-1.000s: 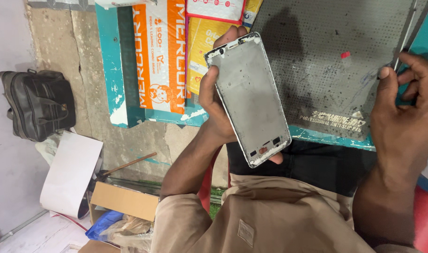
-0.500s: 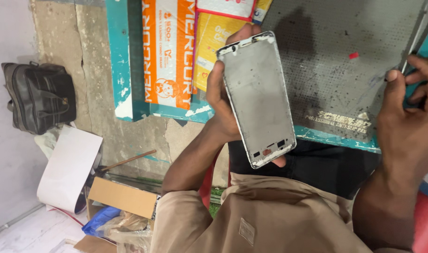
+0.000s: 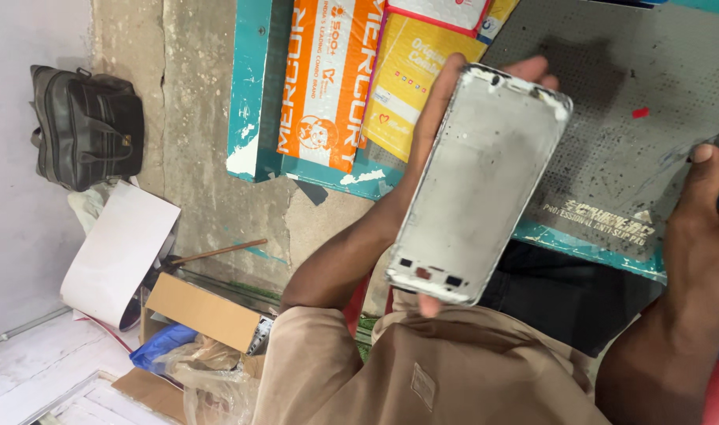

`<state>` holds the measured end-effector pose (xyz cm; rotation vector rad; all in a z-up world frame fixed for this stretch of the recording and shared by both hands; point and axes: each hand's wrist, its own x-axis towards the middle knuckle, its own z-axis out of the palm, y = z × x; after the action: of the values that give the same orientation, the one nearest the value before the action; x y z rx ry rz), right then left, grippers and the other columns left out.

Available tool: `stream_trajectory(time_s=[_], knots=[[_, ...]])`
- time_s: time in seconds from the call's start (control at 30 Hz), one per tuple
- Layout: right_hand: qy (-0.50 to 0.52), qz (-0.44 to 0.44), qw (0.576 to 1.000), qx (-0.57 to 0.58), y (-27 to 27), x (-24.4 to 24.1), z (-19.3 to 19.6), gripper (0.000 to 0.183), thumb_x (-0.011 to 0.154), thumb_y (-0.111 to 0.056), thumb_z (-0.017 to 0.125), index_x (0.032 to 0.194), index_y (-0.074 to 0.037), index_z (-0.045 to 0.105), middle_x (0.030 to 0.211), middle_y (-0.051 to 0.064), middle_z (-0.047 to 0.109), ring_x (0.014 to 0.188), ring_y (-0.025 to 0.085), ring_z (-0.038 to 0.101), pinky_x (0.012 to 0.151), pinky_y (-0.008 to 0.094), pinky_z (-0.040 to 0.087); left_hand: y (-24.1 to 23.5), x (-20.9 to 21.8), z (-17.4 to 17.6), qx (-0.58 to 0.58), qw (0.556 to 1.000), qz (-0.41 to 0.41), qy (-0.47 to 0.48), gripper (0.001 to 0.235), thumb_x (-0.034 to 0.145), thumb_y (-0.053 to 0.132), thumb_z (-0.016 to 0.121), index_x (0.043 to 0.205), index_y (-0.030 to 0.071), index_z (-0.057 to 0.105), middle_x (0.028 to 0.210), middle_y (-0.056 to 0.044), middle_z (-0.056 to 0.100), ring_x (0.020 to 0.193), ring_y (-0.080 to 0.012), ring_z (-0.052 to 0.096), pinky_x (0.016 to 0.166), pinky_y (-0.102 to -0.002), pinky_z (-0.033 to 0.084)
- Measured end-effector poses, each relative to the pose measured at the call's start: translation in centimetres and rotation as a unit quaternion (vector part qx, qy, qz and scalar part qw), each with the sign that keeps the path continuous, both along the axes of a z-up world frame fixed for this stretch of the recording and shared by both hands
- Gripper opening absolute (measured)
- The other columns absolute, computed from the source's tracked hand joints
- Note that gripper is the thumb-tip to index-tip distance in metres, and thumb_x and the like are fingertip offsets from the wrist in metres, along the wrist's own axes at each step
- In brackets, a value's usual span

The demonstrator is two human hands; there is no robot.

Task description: The person cleans the inside of a disassembled smartphone frame using a small brush and a metal pick tool. They scrub the edges and corners of the frame, then scrape out debris from the cutouts and crevices.

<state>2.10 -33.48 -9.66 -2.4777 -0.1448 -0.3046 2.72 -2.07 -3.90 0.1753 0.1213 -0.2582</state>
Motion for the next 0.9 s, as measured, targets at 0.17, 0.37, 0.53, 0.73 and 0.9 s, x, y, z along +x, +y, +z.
stream_trajectory(time_s=[0.17, 0.37, 0.53, 0.73, 0.9], knots=[[-0.019, -0.011, 0.998, -0.053, 1.1, -0.4, 2.3, 0.023, 0.113, -0.011, 0.059, 0.131, 0.002, 0.063, 0.103, 0.009, 0.067, 0.080, 0.013, 0.065, 0.068, 0.022, 0.050, -0.2, 0.5, -0.7, -0.112, 0.986, -0.119, -0.014, 0.071, 0.122, 0.055, 0.031, 0.149, -0.008, 0.049, 0.143, -0.021, 0.060, 0.137, -0.0246, 0.056, 0.125, -0.040, 0.043], [-0.012, -0.023, 0.995, -0.094, 3.6, 0.2, 5.6, 0.026, 0.112, -0.009, 0.062, 0.136, -0.001, 0.066, 0.101, 0.005, 0.060, 0.072, 0.010, 0.051, 0.066, 0.022, 0.045, 0.0, -0.1, -1.0, -0.107, 0.982, -0.154, 0.013, 0.073, 0.121, 0.056, 0.034, 0.148, -0.010, 0.051, 0.140, -0.024, 0.063, 0.138, -0.0283, 0.059, 0.120, -0.040, 0.045], [0.004, -0.051, 0.996, -0.071, 5.0, 0.5, 7.1, 0.023, 0.112, -0.007, 0.068, 0.134, 0.001, 0.068, 0.101, 0.007, 0.062, 0.073, 0.012, 0.049, 0.066, 0.027, 0.043, -0.6, -0.7, -0.3, -0.068, 0.992, -0.098, 0.037, 0.052, 0.121, 0.051, 0.039, 0.157, 0.013, 0.037, 0.148, -0.021, 0.054, 0.142, -0.0339, 0.051, 0.122, -0.045, 0.042], [0.035, -0.061, 0.997, 0.020, 5.7, 0.6, 8.4, 0.025, 0.111, -0.011, 0.068, 0.136, -0.003, 0.067, 0.103, 0.004, 0.059, 0.076, 0.009, 0.047, 0.065, 0.025, 0.041, -0.3, -2.9, 0.9, -0.004, 0.996, -0.045, -0.074, 0.050, 0.120, 0.033, 0.046, 0.166, 0.033, 0.024, 0.154, -0.025, 0.047, 0.144, -0.0368, 0.048, 0.123, -0.047, 0.040], [-0.004, -0.025, 1.000, -0.015, 5.7, 0.7, 8.4, 0.021, 0.115, -0.004, 0.072, 0.135, 0.000, 0.068, 0.104, 0.008, 0.062, 0.078, 0.010, 0.047, 0.069, 0.025, 0.042, 0.0, -3.2, 1.3, 0.000, 0.995, -0.063, -0.074, 0.051, 0.121, 0.033, 0.046, 0.166, 0.031, 0.024, 0.154, -0.027, 0.046, 0.143, -0.0388, 0.049, 0.122, -0.047, 0.042]])
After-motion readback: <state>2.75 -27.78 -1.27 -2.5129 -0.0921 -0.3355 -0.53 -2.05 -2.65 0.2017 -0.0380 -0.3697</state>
